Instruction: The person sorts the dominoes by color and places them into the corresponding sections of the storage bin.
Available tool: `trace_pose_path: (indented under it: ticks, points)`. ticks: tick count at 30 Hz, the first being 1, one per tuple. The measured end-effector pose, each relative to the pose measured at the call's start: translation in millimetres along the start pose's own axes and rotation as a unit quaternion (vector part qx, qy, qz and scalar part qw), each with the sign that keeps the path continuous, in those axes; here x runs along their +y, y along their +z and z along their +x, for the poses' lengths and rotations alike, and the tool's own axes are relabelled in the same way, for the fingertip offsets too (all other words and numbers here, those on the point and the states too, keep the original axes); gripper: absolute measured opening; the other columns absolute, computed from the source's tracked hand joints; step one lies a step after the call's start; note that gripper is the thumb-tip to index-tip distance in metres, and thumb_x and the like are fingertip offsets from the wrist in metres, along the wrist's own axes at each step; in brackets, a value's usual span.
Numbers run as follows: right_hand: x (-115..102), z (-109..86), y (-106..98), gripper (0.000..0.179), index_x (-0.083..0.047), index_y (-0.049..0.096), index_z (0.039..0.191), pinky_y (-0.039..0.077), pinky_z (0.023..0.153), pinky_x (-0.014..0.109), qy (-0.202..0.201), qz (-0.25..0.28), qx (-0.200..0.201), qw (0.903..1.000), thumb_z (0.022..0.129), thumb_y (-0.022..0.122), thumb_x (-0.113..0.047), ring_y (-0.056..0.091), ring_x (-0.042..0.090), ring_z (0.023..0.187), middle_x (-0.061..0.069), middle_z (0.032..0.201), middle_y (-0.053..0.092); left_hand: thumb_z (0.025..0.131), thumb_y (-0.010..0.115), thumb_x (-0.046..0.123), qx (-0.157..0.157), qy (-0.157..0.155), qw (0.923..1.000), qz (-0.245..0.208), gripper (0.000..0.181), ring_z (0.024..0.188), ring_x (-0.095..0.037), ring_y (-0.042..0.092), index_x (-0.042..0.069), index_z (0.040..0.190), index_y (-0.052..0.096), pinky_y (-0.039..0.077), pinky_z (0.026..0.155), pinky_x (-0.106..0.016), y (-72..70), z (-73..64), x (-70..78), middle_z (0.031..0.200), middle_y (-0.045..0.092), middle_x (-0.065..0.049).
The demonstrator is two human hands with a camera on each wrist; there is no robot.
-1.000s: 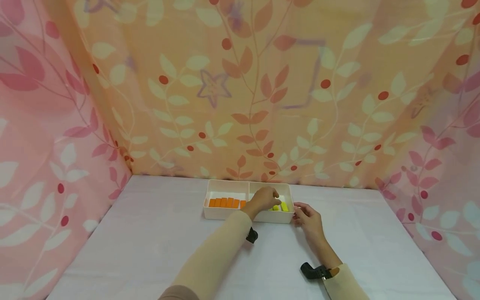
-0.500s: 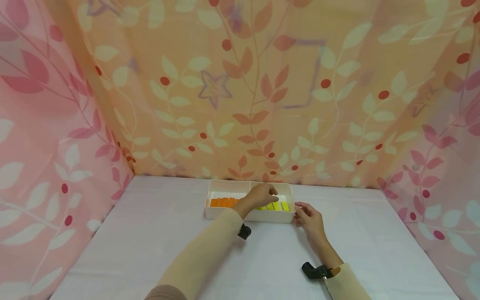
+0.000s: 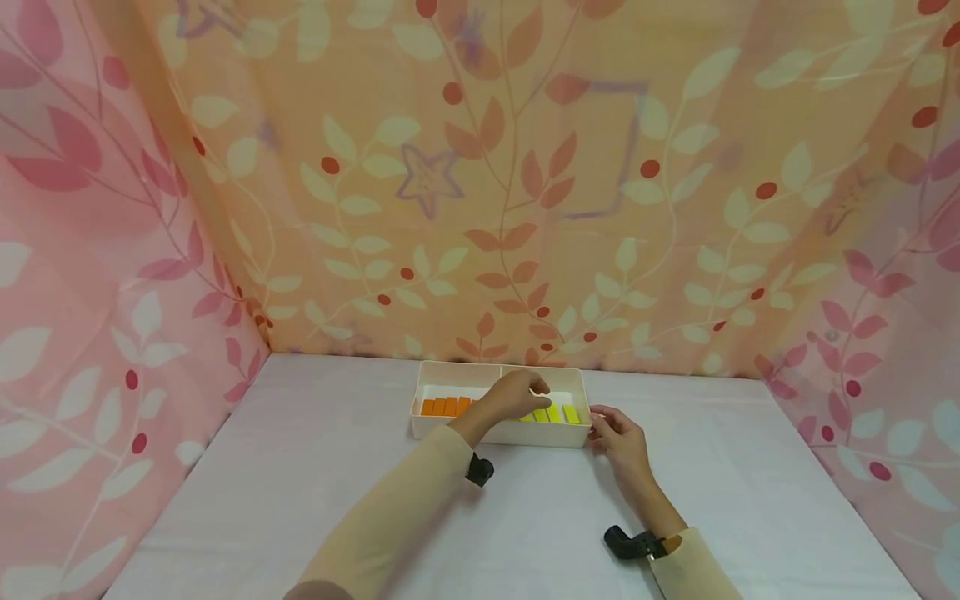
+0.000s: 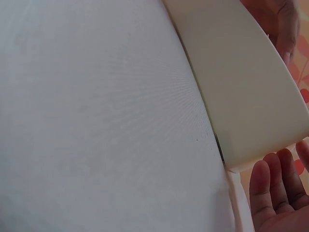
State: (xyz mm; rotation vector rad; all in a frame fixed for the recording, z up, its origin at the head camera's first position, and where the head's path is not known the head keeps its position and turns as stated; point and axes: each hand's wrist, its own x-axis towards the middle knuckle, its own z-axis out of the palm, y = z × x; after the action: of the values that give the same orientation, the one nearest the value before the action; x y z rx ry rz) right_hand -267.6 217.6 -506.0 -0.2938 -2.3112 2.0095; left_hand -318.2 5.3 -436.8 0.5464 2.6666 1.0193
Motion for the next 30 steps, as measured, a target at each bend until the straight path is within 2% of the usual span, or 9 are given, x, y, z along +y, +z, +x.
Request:
trace_pose_path:
  ticks: [6, 16, 22, 30]
  points:
    - [0, -0.5, 0, 0.035, -0.003, 0.060, 0.125, 0.054, 0.061, 0.024, -0.005, 0.001, -0.002, 1.0000, 0.096, 0.062, -0.022, 0.062, 0.011, 0.071, -0.004, 0.083, 0.062, 0.093, 0.066, 0.028, 0.007, 0.002, 0.9997, -0.023, 0.032, 0.099, -0.017, 0.058, 0.009, 0.119, 0.066, 0.052, 0.091, -0.030, -4.4, -5.6, -2.4, 0.116, 0.065, -0.004]
    - [-1, -1.6, -1, 0.035, -0.003, 0.059, 0.126, 0.053, 0.061, 0.023, -0.001, 0.002, -0.009, 1.0000, 0.097, 0.060, -0.022, 0.062, 0.011, 0.072, -0.005, 0.084, 0.061, 0.094, 0.065, 0.025, 0.031, 0.031, 0.9982, -0.041, 0.031, 0.099, -0.019, 0.056, 0.006, 0.119, 0.067, 0.051, 0.085, -0.031, -6.6, -21.9, -7.8, 0.112, 0.067, -0.005]
    - [-1, -1.8, -1, 0.035, -0.002, 0.059, 0.125, 0.053, 0.060, 0.024, -0.002, 0.011, -0.006, 0.9999, 0.096, 0.061, -0.021, 0.062, 0.011, 0.070, -0.006, 0.081, 0.061, 0.093, 0.065, 0.025, 0.055, 0.049, 0.9960, -0.051, 0.030, 0.103, -0.020, 0.058, 0.007, 0.117, 0.068, 0.049, 0.090, -0.032, -5.5, -35.5, -12.0, 0.112, 0.067, -0.004]
    - [0, -1.6, -1, 0.035, -0.002, 0.060, 0.124, 0.054, 0.060, 0.024, -0.002, 0.005, 0.001, 1.0000, 0.096, 0.062, -0.023, 0.062, 0.011, 0.070, -0.005, 0.082, 0.061, 0.093, 0.065, 0.024, 0.078, 0.033, 0.9917, -0.097, 0.026, 0.105, -0.021, 0.058, 0.009, 0.114, 0.068, 0.051, 0.093, -0.036, -2.6, -54.3, -15.3, 0.113, 0.066, -0.004]
